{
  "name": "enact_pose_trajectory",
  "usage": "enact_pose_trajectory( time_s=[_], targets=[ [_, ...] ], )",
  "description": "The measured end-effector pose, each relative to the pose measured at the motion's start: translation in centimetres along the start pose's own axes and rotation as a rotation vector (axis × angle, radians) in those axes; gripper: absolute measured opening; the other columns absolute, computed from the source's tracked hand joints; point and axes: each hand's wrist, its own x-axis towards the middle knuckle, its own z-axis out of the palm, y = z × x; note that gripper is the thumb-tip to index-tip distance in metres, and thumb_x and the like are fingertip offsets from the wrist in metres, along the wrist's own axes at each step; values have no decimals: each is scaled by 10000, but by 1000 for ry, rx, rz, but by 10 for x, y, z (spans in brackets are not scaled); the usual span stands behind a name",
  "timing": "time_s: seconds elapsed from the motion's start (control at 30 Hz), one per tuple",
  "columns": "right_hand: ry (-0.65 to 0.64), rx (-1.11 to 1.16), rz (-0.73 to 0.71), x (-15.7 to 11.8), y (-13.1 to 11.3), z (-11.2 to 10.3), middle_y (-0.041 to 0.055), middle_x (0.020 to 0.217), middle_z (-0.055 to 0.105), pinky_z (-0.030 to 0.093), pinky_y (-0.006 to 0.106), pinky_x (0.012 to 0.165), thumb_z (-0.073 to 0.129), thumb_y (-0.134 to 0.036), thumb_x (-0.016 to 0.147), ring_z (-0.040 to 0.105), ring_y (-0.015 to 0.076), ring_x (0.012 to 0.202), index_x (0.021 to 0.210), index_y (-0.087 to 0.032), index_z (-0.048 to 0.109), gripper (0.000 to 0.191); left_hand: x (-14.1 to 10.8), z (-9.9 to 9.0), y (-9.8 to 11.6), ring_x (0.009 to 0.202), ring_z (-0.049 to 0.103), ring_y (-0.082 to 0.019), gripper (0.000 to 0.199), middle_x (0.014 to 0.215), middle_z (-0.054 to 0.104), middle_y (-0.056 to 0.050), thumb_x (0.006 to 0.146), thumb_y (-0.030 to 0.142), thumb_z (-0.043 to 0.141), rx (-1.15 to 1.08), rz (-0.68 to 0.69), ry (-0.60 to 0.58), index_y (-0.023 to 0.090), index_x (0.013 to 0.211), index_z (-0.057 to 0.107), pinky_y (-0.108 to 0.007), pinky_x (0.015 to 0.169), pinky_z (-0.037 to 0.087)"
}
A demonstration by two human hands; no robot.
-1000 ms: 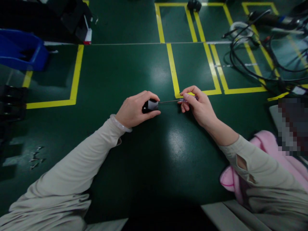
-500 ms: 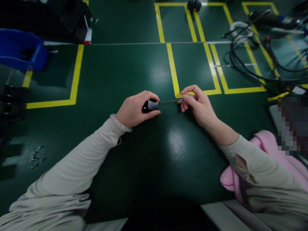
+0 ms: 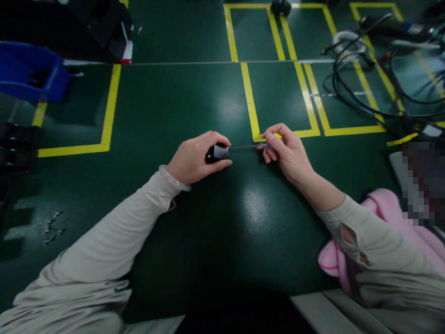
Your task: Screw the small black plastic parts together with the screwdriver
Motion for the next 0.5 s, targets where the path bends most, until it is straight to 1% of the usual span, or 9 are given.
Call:
enact_pose_trajectory(
  time_s=[0.13, 0.2, 0.27, 0.33, 0.37, 0.43, 0.5],
  targets=[
    [23, 1, -30, 1, 3, -1, -107, 520, 517, 499, 259, 608, 808, -484, 858, 546, 88, 485, 893, -241, 578, 336, 0, -1, 1, 1004, 692, -236, 384, 1128, 718, -83, 913, 495, 670, -2, -10, -12, 180, 1129, 635, -357, 869, 524],
    [21, -7, -40, 1, 3, -2, -97, 556, 561, 517, 262, 654, 814, -457, 860, 570, 84, 510, 895, -236, 584, 321, 0, -1, 1, 1005, 691, -235, 379, 1129, 717, -84, 915, 489, 669, -1, -11, -16, 180, 1132, 635, -356, 873, 525],
    [17, -4, -39, 1, 3, -2, -93, 575, 574, 523, 264, 667, 809, -449, 868, 575, 83, 517, 894, -233, 590, 308, 0, -1, 1, 1000, 691, -232, 379, 1127, 717, -84, 915, 483, 672, -4, -7, -11, 175, 1133, 637, -353, 869, 526],
    [12, 5, -34, 1, 3, -3, -102, 544, 535, 523, 268, 650, 781, -471, 890, 559, 85, 495, 887, -234, 590, 304, 0, -1, 0, 996, 691, -230, 383, 1124, 717, -83, 915, 482, 675, -6, -1, -4, 170, 1135, 639, -350, 865, 526],
    [1, 7, -33, 1, 3, -3, -115, 497, 471, 520, 272, 633, 760, -492, 903, 536, 89, 468, 874, -236, 589, 310, 0, 0, 0, 995, 691, -229, 385, 1123, 718, -82, 915, 483, 675, -7, 1, -1, 169, 1135, 640, -350, 866, 525],
    [-18, 3, -33, 1, 3, -3, -128, 454, 393, 513, 273, 606, 726, -529, 920, 501, 90, 432, 852, -235, 588, 331, 0, 0, 0, 991, 691, -226, 388, 1118, 718, -78, 916, 488, 673, -7, 6, 2, 168, 1134, 642, -349, 868, 524],
    [-21, 6, -29, 2, 4, -3, -129, 450, 396, 504, 265, 590, 733, -524, 916, 494, 88, 428, 861, -235, 589, 327, 0, 0, -1, 992, 691, -225, 390, 1118, 718, -76, 916, 493, 671, -5, 10, 4, 169, 1133, 643, -347, 869, 523]
  ],
)
